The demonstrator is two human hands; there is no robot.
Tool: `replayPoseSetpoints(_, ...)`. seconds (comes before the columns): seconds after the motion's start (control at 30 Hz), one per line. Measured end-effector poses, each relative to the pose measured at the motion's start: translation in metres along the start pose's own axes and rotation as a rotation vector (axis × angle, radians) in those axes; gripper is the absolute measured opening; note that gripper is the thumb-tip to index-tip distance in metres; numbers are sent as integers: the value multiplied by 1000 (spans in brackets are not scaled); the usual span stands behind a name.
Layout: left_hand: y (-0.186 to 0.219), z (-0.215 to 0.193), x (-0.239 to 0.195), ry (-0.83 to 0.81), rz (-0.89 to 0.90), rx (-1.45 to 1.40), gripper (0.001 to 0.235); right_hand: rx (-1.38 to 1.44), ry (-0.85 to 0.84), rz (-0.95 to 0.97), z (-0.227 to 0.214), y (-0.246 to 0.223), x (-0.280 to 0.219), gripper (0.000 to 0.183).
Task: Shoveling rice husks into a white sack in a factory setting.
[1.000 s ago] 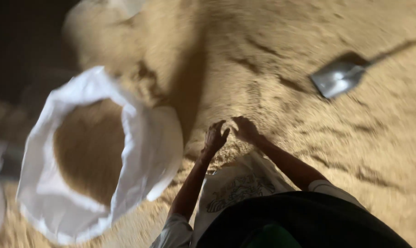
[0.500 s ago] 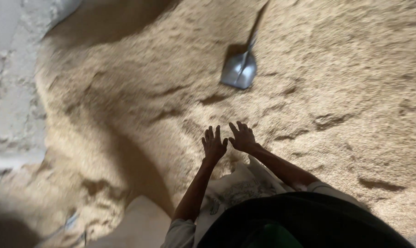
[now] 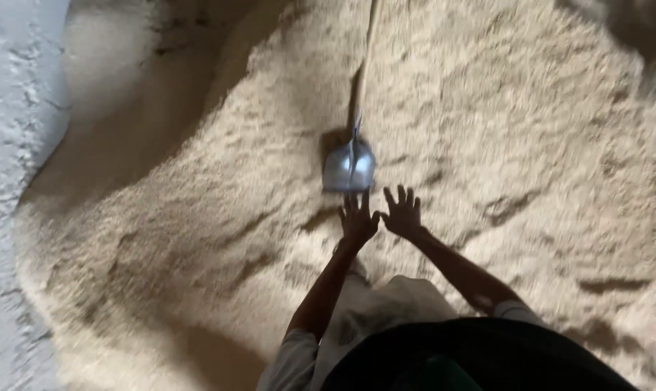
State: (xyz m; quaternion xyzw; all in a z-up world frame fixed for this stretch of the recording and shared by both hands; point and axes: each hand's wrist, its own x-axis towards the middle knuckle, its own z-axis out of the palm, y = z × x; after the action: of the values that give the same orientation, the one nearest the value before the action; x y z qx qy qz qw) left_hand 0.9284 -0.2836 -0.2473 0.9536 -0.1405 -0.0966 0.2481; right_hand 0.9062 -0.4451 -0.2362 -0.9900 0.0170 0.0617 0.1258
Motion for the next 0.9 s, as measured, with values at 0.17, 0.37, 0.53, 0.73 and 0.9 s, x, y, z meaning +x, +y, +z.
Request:
replayPoseSetpoints(0.17, -9, -19, 96, -42, -48, -84, 84, 93, -58, 6, 12, 15, 99, 83)
replayPoseSetpoints(0.37, -22, -25, 185, -130, -116, -100, 84, 85, -113, 23, 21, 46, 211, 85)
replayPoseSetpoints(0.53, -36, -17, 269, -44, -205, -113, 88, 155, -146, 40, 54, 99, 352, 84)
replayPoseSetpoints(0.73, -41, 41, 365, 85, -248, 77, 65, 56, -220, 96, 90, 168, 529, 91)
replayPoseSetpoints(0.9, 25, -39, 448, -18, -305, -83, 88, 383, -413, 348, 49, 200, 656, 100)
